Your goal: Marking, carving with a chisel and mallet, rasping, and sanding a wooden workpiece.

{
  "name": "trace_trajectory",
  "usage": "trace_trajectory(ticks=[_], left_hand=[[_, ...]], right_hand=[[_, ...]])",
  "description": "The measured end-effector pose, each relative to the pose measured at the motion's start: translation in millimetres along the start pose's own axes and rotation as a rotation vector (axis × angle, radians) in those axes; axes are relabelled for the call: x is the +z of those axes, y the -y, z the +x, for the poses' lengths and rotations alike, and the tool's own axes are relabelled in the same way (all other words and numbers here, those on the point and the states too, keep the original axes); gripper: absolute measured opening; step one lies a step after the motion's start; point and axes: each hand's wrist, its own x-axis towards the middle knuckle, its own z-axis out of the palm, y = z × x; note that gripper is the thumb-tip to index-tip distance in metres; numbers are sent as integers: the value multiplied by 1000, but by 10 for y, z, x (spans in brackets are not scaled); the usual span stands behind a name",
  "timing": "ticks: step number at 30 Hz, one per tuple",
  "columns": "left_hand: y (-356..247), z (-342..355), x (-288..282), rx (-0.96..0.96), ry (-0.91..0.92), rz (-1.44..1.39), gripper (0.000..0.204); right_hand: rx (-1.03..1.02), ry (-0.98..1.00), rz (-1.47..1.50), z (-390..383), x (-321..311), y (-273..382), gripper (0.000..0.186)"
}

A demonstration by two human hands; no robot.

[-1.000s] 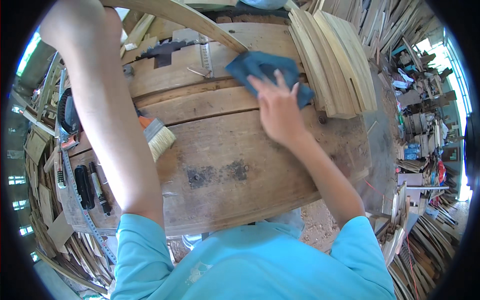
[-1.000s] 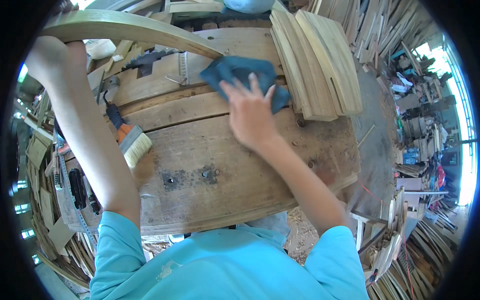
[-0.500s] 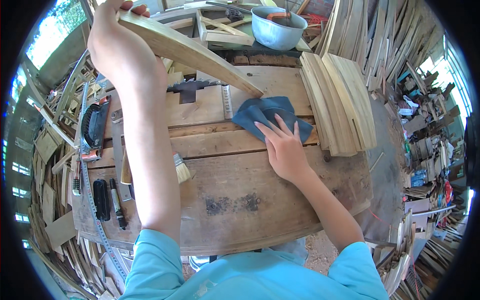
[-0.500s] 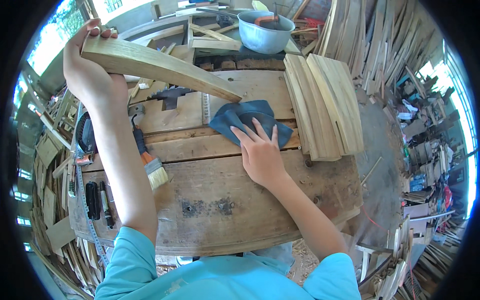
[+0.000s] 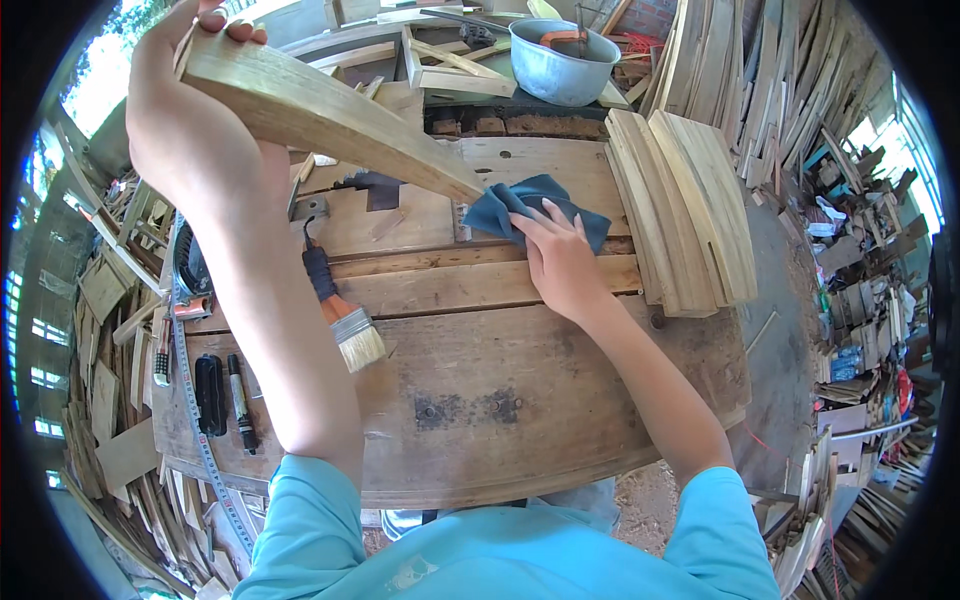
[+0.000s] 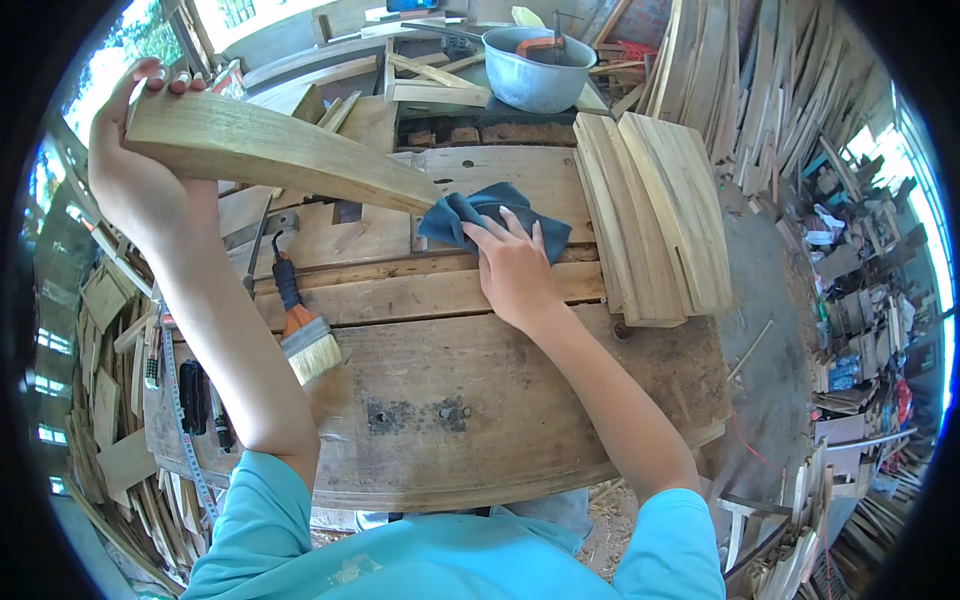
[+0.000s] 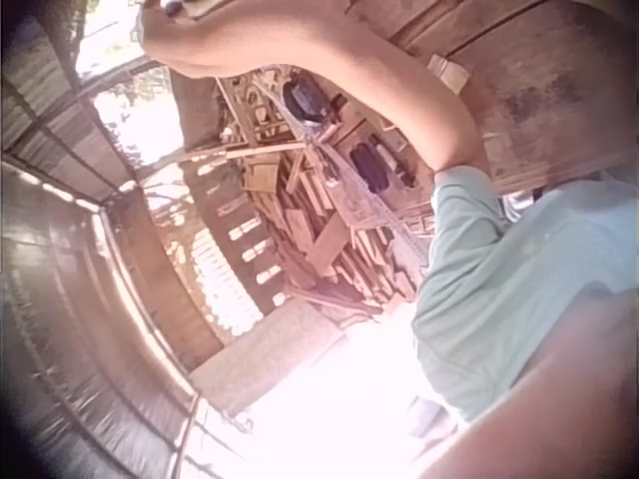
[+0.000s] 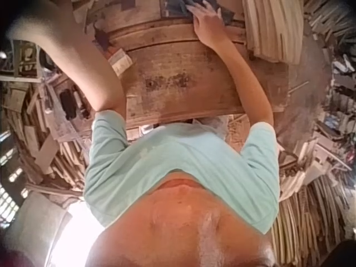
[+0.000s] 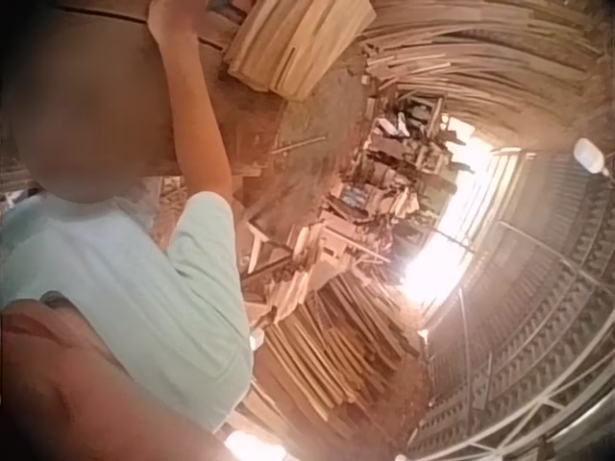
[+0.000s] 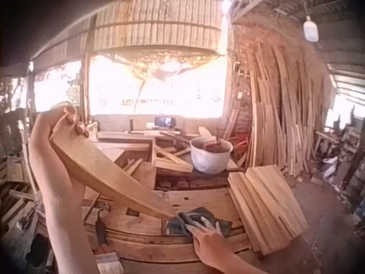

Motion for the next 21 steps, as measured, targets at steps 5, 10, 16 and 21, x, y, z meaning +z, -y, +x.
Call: trace_trajectory(ticks=[5, 10, 16, 21], left_hand=[[-190, -135, 19, 113, 84, -34, 32], [-278, -87, -1, 128, 83, -147, 34], [-232, -74, -14, 91, 231, -231, 40], [-247, -73, -23, 72, 311, -236, 45]], right_hand=[[33, 59, 16, 253, 37, -103, 34], [153, -161, -196, 788, 387, -674, 36], [389, -384, 267, 1257, 162, -605, 32], [110, -518, 583, 1071, -127, 56, 32]])
